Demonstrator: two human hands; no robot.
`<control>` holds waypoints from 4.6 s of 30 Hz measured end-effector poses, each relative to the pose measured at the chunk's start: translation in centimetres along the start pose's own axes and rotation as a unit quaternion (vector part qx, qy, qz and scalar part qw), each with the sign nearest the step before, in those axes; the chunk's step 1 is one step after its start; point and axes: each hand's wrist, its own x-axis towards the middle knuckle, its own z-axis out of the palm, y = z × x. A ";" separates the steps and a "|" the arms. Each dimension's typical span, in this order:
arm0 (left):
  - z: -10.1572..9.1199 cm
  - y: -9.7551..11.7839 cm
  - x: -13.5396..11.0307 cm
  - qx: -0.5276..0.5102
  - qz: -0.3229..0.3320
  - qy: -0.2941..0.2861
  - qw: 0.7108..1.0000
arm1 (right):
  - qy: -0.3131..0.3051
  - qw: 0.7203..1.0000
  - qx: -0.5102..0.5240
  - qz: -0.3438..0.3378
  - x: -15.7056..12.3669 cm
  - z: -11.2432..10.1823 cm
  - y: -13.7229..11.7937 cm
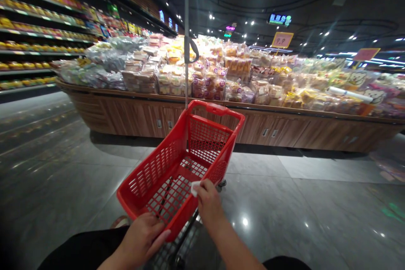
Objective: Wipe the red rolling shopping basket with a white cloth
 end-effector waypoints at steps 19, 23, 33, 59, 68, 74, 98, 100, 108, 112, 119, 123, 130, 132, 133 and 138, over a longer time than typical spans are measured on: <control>-1.7 1.5 4.2 -0.013 -0.208 -0.114 0.971 | -0.013 0.999 -0.026 -0.015 1.5 1.6 -0.6; -1.7 1.3 3.8 0.007 -0.215 -0.100 0.971 | 0.083 0.993 -0.073 0.035 3.7 -0.7 2.3; -2.0 1.6 3.5 0.028 -0.230 -0.107 0.967 | 0.021 0.999 -0.047 0.009 2.2 0.7 0.2; -3.1 -1.5 2.1 -0.020 -0.224 -0.118 0.967 | 0.008 0.998 -0.063 -0.007 2.4 2.2 -1.6; -3.8 0.7 7.4 -0.063 -0.236 -0.034 0.969 | -0.016 0.995 -0.094 -0.017 3.4 2.6 -2.3; -3.9 0.5 7.5 0.002 -0.280 -0.045 0.959 | 0.117 0.978 -0.168 0.037 5.1 -4.3 3.3; -3.9 -2.2 6.8 0.012 -0.259 -0.030 0.965 | 0.038 0.974 -0.222 -0.018 6.1 -1.8 1.5; -3.8 -2.9 6.5 0.018 -0.256 -0.032 0.966 | 0.032 0.970 -0.239 -0.013 6.3 -2.6 1.4; -3.6 -6.2 5.3 0.034 -0.231 -0.026 0.972 | 0.129 0.926 -0.349 0.064 8.6 -14.0 4.8; -3.8 -7.1 4.9 0.025 -0.220 -0.010 0.975 | 0.092 0.933 -0.346 0.027 7.7 -10.3 3.0; -4.0 -8.2 3.9 0.050 -0.218 -0.007 0.975 | 0.103 0.944 -0.308 0.053 7.7 -11.3 2.8; -4.0 -8.5 3.7 0.040 -0.215 0.009 0.976 | 0.053 0.940 -0.330 0.071 9.3 -14.1 3.2; -5.4 -9.6 3.4 -0.003 -0.219 0.044 0.975 | -0.034 0.947 -0.317 0.036 10.8 -13.4 1.6; -6.2 -8.9 4.2 -0.005 -0.218 0.064 0.974 | -0.037 0.949 -0.310 0.030 10.7 -13.1 1.3; -6.6 -8.1 4.9 -0.004 -0.215 0.078 0.973 | -0.035 0.950 -0.309 0.029 10.6 -13.0 1.2; -6.9 -1.2 11.0 -0.002 -0.164 0.138 0.977 | -0.018 0.949 -0.313 0.029 9.9 -12.2 -0.1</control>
